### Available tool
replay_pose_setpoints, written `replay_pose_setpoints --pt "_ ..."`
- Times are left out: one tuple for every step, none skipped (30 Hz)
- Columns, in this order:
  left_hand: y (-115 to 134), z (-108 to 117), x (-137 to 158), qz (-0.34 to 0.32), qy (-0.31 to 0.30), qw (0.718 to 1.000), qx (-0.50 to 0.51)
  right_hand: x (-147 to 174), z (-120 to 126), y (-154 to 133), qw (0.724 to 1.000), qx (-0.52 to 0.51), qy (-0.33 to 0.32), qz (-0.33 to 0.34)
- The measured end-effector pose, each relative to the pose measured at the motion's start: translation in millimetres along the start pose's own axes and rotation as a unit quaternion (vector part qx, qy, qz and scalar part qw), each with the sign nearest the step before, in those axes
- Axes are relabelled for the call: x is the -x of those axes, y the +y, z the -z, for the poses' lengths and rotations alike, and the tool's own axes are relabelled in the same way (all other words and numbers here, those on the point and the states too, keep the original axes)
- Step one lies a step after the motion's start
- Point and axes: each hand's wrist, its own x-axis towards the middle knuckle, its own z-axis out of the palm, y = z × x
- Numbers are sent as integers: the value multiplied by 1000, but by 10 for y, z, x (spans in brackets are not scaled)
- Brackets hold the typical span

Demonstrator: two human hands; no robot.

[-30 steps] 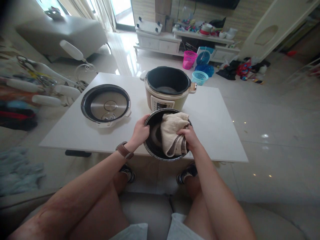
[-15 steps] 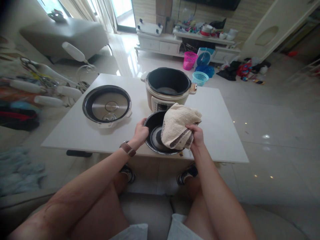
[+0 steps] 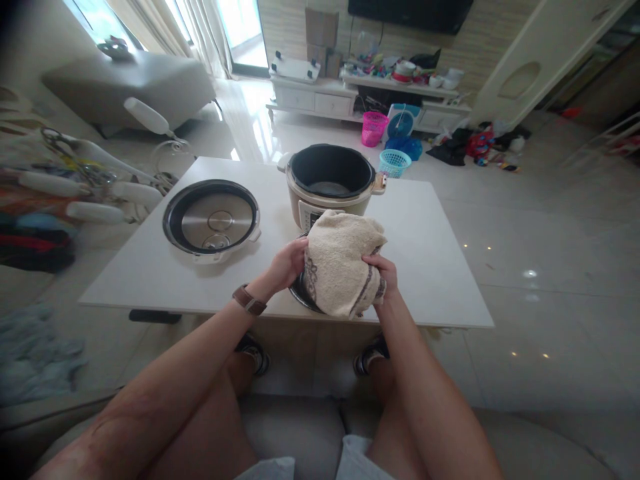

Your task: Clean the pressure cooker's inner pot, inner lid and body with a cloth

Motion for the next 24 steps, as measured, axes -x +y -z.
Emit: replay_pose_setpoints --pt "7 -12 17 47 -32 998 33 0 -23 2 1000 11 -1 -3" --pt "16 -22 35 82 -57 994 54 -5 -43 3 1000 25 1 -7" --pt "28 -30 52 104 -71 990 64 -15 -55 2 999 41 6 -10" --pt "41 -38 67 116 -76 988 67 -29 -58 -1 998 63 16 -8" --pt "57 -43 77 118 -72 988 68 -48 -48 -7 995 92 31 4" --pt "76 -47 83 113 -63 989 70 -72 -23 -16 990 128 52 28" --pt "96 -48 84 103 -50 991 72 -99 18 -25 981 168 78 61" --pt "119 -46 81 88 -37 993 76 -128 72 -31 967 210 108 98" --pt "142 -38 77 71 -25 994 78 -158 139 -33 949 252 137 130" --pt "166 -26 71 51 -13 996 78 -187 212 -28 931 288 163 151" --pt "188 -9 66 27 0 997 74 -214 288 -13 917 318 183 156" --pt "206 12 62 1 14 998 64 -240 361 13 908 342 195 145" --pt "220 36 59 -27 29 998 49 -263 426 47 904 360 198 122" --pt "229 60 58 -54 43 997 28 -285 480 90 905 370 191 92" --pt "234 83 57 -78 53 996 -1 -305 519 136 909 372 176 59" --pt "234 102 58 -101 60 992 -37 -323 544 184 916 369 156 31" --pt "233 116 61 -122 62 987 -82 -339 556 229 923 360 137 10" --pt "230 123 67 -143 56 979 -136 -353 556 269 929 347 124 -2" --pt "228 120 77 -164 43 966 -197 -363 547 303 936 332 120 -7" --pt "228 108 92 -183 22 947 -262 -371 533 330 941 316 123 -11" --pt "228 86 112 -197 -7 924 -327 -375 516 351 945 299 131 -17" --pt "227 54 138 -203 -44 897 -391 -376 499 368 949 282 141 -27" --pt "225 15 169 -200 -86 866 -451 -376 483 381 952 266 148 -36" --pt "219 -30 204 -191 -128 832 -504 -375 471 392 954 252 156 -41"
